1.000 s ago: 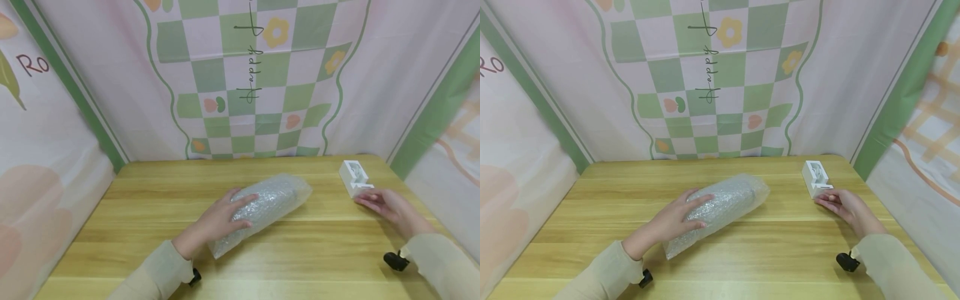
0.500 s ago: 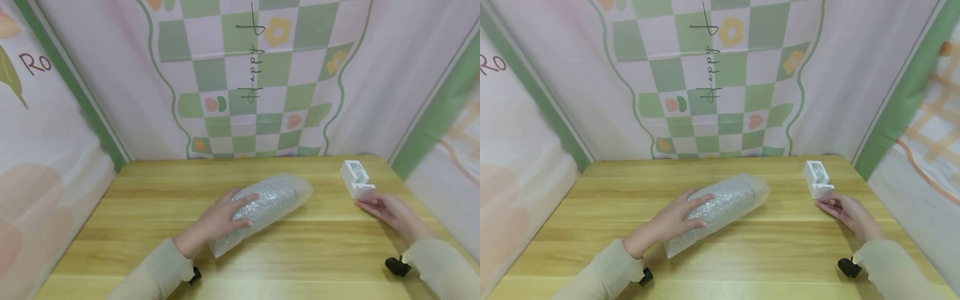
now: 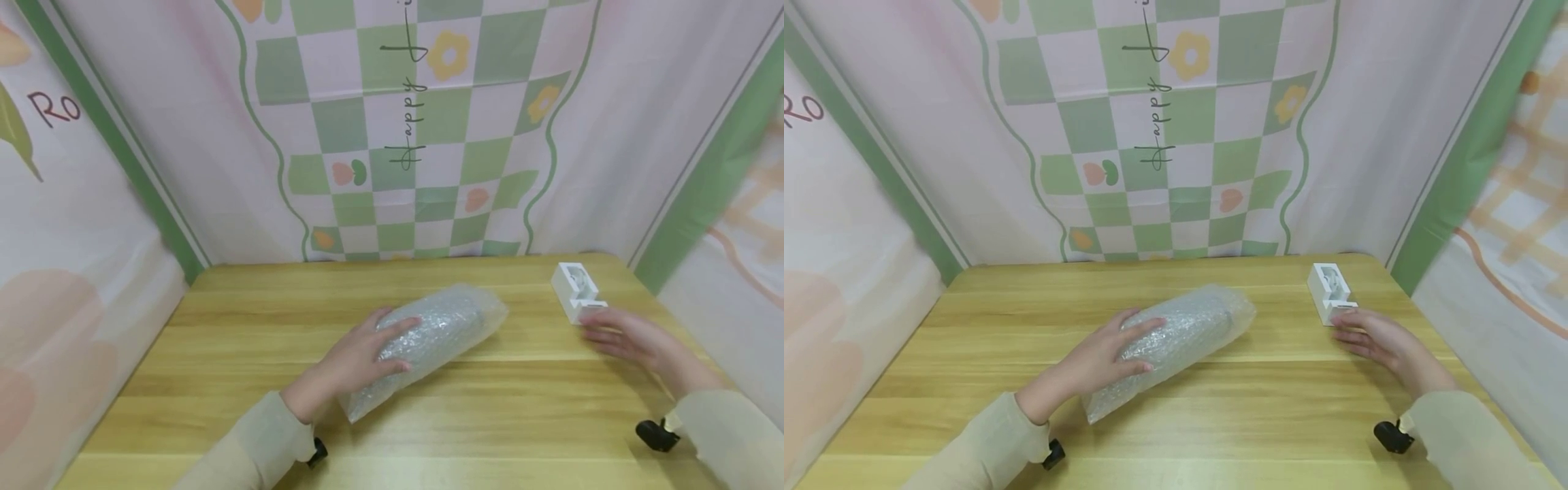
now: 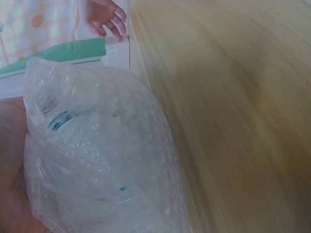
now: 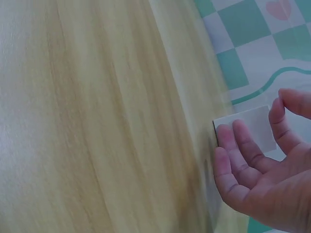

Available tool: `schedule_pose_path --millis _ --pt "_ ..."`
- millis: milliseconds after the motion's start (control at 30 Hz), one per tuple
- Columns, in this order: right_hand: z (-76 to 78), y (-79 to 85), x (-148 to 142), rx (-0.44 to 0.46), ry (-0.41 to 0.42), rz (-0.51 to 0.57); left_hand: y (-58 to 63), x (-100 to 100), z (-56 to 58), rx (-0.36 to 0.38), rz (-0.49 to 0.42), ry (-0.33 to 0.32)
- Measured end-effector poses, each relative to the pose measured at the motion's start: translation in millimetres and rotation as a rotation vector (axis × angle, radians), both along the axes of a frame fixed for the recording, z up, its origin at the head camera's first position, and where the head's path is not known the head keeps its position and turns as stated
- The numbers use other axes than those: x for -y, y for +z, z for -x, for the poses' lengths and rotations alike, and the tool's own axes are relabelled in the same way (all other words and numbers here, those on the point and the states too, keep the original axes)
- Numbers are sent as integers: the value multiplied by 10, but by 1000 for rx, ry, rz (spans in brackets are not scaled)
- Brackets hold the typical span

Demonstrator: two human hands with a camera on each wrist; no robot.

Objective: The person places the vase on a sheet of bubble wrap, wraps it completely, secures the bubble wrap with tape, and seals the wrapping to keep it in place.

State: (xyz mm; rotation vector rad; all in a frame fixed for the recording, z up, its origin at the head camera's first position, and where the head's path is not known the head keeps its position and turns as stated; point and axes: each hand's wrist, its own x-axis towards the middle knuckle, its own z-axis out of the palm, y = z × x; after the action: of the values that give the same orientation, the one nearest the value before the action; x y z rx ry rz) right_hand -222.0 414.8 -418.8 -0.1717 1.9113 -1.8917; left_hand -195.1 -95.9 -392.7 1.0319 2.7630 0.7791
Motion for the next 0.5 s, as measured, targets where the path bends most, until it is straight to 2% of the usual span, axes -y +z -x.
schedule_pose_path --millis 100,300,400,500 --pt "-3 44 23 -66 5 -114 2 -4 -5 4 0 4" --pt "-35 164 110 -185 -98 -351 -3 -5 -4 18 0 8" --pt "-53 230 160 -208 -113 -393 -5 -5 -4 21 1 11" --pt "-56 293 220 -193 -117 -366 -8 -6 -3 20 0 13"
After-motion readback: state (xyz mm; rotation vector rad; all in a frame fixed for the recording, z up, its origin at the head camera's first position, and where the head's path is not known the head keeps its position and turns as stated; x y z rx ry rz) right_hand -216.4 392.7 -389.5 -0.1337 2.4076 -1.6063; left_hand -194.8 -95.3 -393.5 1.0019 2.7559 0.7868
